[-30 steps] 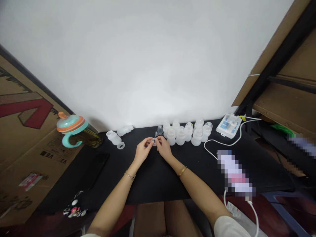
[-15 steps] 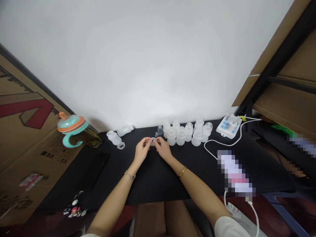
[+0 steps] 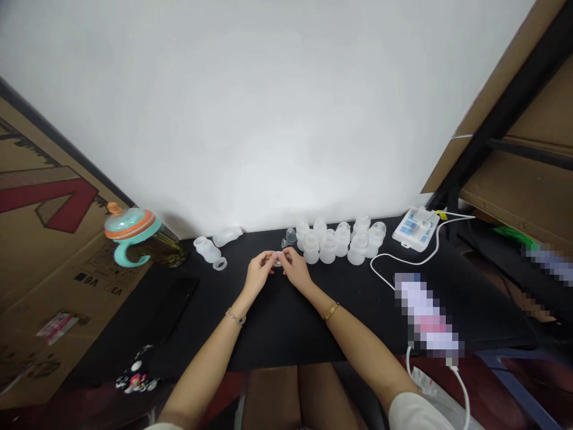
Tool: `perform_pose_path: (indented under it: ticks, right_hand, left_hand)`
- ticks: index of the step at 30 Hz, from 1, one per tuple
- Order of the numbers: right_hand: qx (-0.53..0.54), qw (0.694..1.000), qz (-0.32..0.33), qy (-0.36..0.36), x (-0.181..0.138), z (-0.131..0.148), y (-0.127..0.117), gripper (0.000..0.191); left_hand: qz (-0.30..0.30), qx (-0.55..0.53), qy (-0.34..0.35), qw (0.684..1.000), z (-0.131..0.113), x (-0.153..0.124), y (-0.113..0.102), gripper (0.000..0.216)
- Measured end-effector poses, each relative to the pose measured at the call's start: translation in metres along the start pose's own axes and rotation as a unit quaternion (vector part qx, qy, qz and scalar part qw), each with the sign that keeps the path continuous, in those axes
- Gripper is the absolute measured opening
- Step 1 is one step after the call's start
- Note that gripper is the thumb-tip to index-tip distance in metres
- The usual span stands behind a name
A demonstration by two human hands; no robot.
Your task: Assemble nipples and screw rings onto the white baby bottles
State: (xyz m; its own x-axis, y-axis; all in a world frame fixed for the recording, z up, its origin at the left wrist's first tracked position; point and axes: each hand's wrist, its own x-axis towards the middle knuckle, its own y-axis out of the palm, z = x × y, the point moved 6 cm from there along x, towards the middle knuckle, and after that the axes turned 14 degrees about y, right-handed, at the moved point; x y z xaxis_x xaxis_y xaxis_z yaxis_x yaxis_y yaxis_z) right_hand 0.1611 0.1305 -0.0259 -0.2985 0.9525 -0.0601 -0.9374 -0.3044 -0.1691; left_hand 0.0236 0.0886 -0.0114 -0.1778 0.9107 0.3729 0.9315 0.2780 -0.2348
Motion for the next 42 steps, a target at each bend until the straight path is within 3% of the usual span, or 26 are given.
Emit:
perform_pose_path:
  ticks: [9,27,42]
  right_hand:
    - [-0.014,1.0,0.01,-0.011,0.001,-0.001,0.002,0.026]
    - [-0.024,0.999,0.009,-0.027,0.001,0.0,0.002,0.026]
    - [-0.031,0.999,-0.001,-0.036,0.0,0.0,0.001,0.026]
  left_hand:
    - [-0.007,0.013,0.004,1.0,0.003,0.001,-0.002,0.04]
    - [-0.015,0.134,0.118,0.984,-0.016,0.002,-0.006,0.023]
    - [-0.01,0.144,0.129,0.981,-0.023,0.001,-0.005,0.023]
